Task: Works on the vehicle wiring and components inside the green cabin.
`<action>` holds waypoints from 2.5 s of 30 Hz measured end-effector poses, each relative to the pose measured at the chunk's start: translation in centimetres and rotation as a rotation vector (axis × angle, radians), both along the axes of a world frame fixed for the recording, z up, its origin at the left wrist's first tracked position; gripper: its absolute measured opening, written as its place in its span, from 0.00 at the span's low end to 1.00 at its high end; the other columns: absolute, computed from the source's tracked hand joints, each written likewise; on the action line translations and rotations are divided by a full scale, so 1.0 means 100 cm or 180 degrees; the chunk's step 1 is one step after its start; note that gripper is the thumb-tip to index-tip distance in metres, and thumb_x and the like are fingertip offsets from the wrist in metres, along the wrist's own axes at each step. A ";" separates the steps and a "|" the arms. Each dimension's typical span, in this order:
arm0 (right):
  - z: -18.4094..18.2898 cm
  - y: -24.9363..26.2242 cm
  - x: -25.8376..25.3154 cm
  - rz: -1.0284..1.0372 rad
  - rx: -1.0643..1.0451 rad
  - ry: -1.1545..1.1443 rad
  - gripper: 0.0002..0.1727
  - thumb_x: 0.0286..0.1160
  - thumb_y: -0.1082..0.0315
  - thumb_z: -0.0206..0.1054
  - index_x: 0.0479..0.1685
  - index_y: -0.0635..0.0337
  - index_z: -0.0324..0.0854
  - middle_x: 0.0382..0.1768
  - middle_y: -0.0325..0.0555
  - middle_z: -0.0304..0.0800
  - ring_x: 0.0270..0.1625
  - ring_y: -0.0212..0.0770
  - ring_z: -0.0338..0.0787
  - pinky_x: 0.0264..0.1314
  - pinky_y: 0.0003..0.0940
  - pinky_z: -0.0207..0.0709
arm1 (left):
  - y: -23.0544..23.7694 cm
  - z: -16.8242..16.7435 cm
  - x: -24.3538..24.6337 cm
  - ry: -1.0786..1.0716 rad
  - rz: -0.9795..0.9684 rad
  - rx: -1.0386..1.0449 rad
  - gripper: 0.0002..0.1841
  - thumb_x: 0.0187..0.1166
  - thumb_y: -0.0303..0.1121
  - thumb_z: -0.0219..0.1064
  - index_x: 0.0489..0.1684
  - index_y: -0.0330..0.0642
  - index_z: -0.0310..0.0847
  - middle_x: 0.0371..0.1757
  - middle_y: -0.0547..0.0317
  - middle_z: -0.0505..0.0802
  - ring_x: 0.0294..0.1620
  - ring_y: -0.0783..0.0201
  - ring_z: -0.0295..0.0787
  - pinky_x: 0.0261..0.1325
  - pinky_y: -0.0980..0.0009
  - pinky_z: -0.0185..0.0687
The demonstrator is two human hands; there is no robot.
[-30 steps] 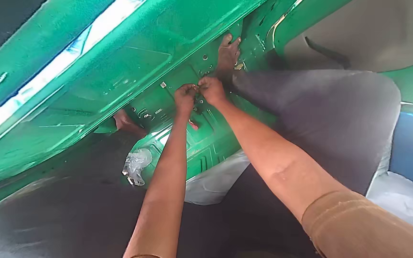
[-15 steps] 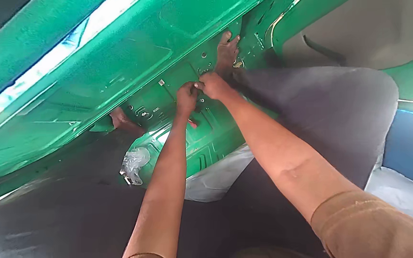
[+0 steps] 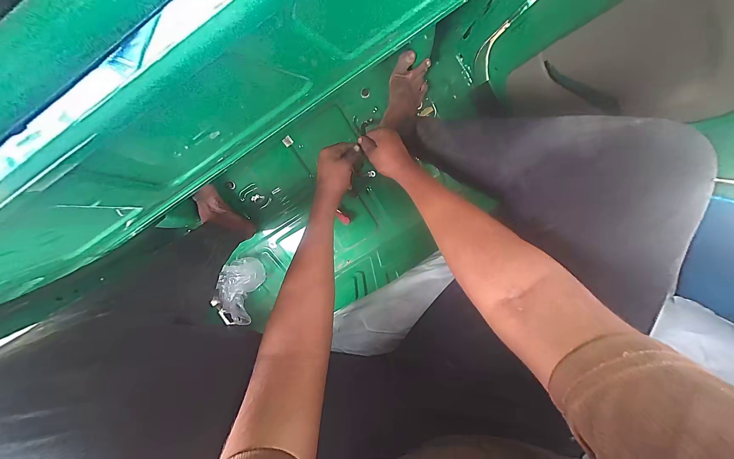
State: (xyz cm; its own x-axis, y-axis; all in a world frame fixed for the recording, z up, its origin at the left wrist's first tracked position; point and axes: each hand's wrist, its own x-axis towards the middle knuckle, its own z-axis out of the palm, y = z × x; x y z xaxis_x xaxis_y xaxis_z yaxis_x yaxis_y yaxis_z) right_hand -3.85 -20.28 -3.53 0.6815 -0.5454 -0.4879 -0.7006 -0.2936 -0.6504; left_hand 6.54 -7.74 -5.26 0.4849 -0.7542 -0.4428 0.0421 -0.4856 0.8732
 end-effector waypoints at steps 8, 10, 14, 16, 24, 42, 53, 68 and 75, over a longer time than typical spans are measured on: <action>0.007 0.010 -0.007 -0.0321 0.0156 0.0138 0.21 0.87 0.56 0.58 0.40 0.64 0.88 0.44 0.56 0.90 0.53 0.53 0.90 0.59 0.58 0.79 | -0.010 0.020 -0.004 0.1190 0.0169 0.1248 0.22 0.92 0.46 0.53 0.48 0.36 0.87 0.34 0.58 0.94 0.33 0.65 0.91 0.43 0.63 0.88; 0.010 0.015 -0.009 -0.0322 0.0135 0.0241 0.21 0.87 0.55 0.58 0.42 0.63 0.88 0.47 0.57 0.91 0.55 0.54 0.90 0.60 0.60 0.80 | -0.006 0.022 -0.003 0.1605 0.0106 0.1277 0.20 0.93 0.44 0.50 0.52 0.39 0.86 0.36 0.59 0.93 0.34 0.65 0.90 0.44 0.64 0.88; 0.021 0.014 -0.011 -0.0526 0.0160 0.0405 0.21 0.88 0.53 0.57 0.50 0.61 0.89 0.49 0.56 0.92 0.56 0.54 0.91 0.60 0.60 0.81 | -0.005 0.019 -0.013 0.2457 0.0625 0.0917 0.18 0.92 0.43 0.53 0.64 0.41 0.81 0.44 0.57 0.91 0.42 0.63 0.89 0.51 0.63 0.87; 0.025 0.014 -0.012 -0.0676 0.0146 0.0474 0.21 0.88 0.53 0.57 0.52 0.59 0.90 0.49 0.56 0.93 0.55 0.54 0.92 0.60 0.60 0.82 | -0.011 0.023 -0.024 0.2649 0.1124 0.0700 0.16 0.91 0.42 0.56 0.61 0.41 0.80 0.39 0.59 0.89 0.38 0.64 0.87 0.47 0.65 0.87; 0.033 0.034 -0.008 -0.1786 0.0697 0.0701 0.22 0.85 0.51 0.60 0.47 0.63 0.87 0.47 0.57 0.91 0.52 0.53 0.90 0.55 0.58 0.82 | -0.009 0.001 -0.041 0.1940 0.1327 -0.0230 0.10 0.86 0.30 0.63 0.55 0.38 0.88 0.34 0.62 0.89 0.29 0.71 0.79 0.35 0.72 0.79; 0.117 0.040 -0.015 0.0282 -0.0355 0.0619 0.18 0.86 0.65 0.64 0.67 0.65 0.84 0.58 0.63 0.91 0.64 0.60 0.90 0.72 0.58 0.78 | 0.006 0.009 -0.038 0.1879 0.1372 -0.0615 0.13 0.89 0.31 0.58 0.60 0.38 0.86 0.33 0.66 0.86 0.26 0.75 0.75 0.32 0.78 0.74; 0.114 0.043 -0.005 0.1181 -0.0924 0.0796 0.21 0.93 0.61 0.52 0.68 0.65 0.83 0.67 0.63 0.86 0.72 0.62 0.84 0.75 0.58 0.75 | 0.011 0.015 -0.028 0.1918 0.1169 -0.0355 0.13 0.90 0.35 0.56 0.55 0.40 0.87 0.31 0.64 0.86 0.26 0.72 0.77 0.32 0.74 0.76; 0.124 0.036 0.008 -0.2677 0.2549 0.0372 0.10 0.90 0.64 0.52 0.40 0.54 0.76 0.17 0.32 0.66 0.13 0.27 0.61 0.14 0.21 0.58 | 0.011 0.015 -0.045 0.1229 0.1016 -0.1000 0.18 0.90 0.29 0.56 0.73 0.36 0.81 0.59 0.53 0.93 0.52 0.69 0.88 0.58 0.70 0.83; 0.128 0.040 -0.003 0.0463 -0.0423 0.0810 0.18 0.87 0.66 0.58 0.66 0.67 0.82 0.55 0.68 0.89 0.61 0.65 0.90 0.65 0.64 0.80 | 0.006 0.021 -0.031 0.1603 0.1258 -0.0615 0.15 0.90 0.32 0.55 0.62 0.39 0.86 0.27 0.67 0.81 0.22 0.72 0.72 0.27 0.74 0.71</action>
